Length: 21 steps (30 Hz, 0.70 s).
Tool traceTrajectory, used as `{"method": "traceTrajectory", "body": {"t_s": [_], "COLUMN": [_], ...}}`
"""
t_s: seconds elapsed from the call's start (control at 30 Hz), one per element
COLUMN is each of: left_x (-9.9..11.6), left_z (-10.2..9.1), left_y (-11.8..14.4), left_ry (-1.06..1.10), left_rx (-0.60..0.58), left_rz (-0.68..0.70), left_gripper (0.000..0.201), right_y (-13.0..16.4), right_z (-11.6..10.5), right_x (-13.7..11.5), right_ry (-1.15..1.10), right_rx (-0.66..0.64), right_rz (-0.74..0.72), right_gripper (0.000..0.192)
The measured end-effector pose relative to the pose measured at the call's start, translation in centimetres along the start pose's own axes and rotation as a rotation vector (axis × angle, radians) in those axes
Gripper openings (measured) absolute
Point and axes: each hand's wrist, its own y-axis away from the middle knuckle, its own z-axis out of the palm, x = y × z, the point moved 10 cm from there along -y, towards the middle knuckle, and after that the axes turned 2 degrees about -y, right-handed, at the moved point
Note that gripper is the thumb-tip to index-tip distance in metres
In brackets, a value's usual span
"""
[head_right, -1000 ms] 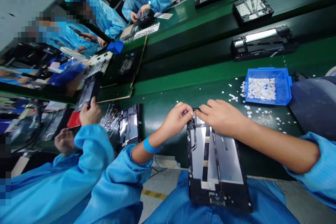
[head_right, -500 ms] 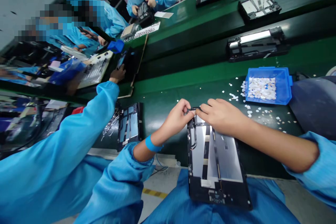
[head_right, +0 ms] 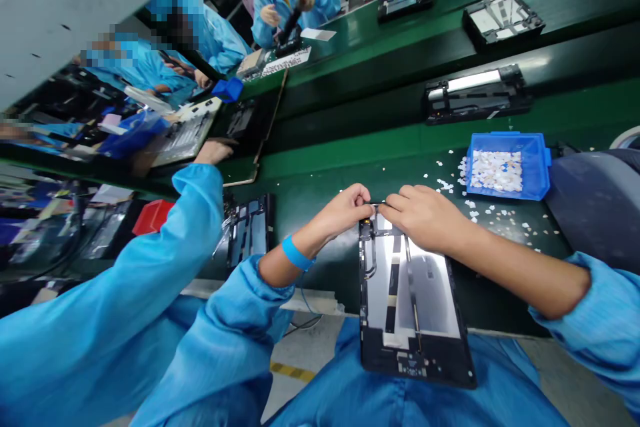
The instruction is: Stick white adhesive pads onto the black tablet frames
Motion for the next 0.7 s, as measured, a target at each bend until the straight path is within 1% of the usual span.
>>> {"method": "traceTrajectory", "body": {"t_s": [0.07,0.1,0.17,0.2,0.23,0.27,0.3,0.33,0.37,0.43,0.47,0.5,0.53,0.57,0.6,0.63,0.7], "left_x": [0.7,1.0,0.6,-0.2,-1.2,-2.1,-2.8,-3.2,-3.2,-2.8,-2.5,-2.3,-2.4,-2.8,-3.5,-4.4,-7.0], "left_z": [-1.1,-1.8,-2.8,-2.9,-2.4,-1.5,-0.4,1.0,2.3,4.2,4.6,4.6,4.2,3.2,1.9,0.2,-4.4], "left_y": [1.1,2.3,5.5,7.3,9.1,10.6,12.0,13.1,14.1,15.2,15.5,15.6,15.7,15.8,15.9,16.1,16.5], "left_ry": [-0.046,-0.066,-0.093,-0.097,-0.095,-0.090,-0.081,-0.071,-0.067,-0.072,-0.071,-0.056,-0.024,0.028,0.095,0.166,0.282], "left_rx": [0.085,0.154,0.275,0.303,0.289,0.245,0.187,0.119,0.064,0.014,0.024,0.055,0.099,0.149,0.200,0.254,0.363], "left_rz": [0.068,0.109,0.146,0.130,0.101,0.077,0.069,0.081,0.103,0.150,0.163,0.161,0.142,0.110,0.068,0.018,-0.095], "left_gripper": [0.022,0.024,0.032,0.037,0.042,0.048,0.054,0.059,0.062,0.067,0.069,0.071,0.074,0.075,0.075,0.074,0.073], "right_y": [0.9,2.1,6.0,8.7,11.3,13.8,15.8,17.2,18.0,17.9,17.1,16.1,14.7,13.2,11.6,10.2,8.0], "right_z": [-1.6,-2.8,-4.8,-5.3,-5.0,-4.4,-3.6,-2.6,-1.8,-0.7,-0.6,-0.8,-1.2,-1.8,-2.3,-2.7,-3.0], "right_x": [0.8,1.4,2.9,3.5,3.6,3.3,2.5,1.3,-0.1,-2.7,-3.8,-4.7,-5.4,-6.1,-6.7,-7.2,-7.3], "right_ry": [-0.043,-0.069,-0.128,-0.163,-0.202,-0.257,-0.313,-0.371,-0.428,-0.501,-0.518,-0.526,-0.533,-0.548,-0.578,-0.616,-0.677], "right_rx": [0.074,0.135,0.229,0.252,0.215,0.167,0.113,0.058,0.010,-0.060,-0.073,-0.074,-0.066,-0.055,-0.053,-0.059,-0.066], "right_rz": [0.070,0.143,0.366,0.495,0.614,0.698,0.745,0.757,0.754,0.731,0.720,0.706,0.688,0.660,0.616,0.567,0.499], "right_gripper": [0.029,0.030,0.030,0.030,0.029,0.029,0.031,0.034,0.039,0.050,0.055,0.058,0.061,0.064,0.067,0.070,0.070]}}
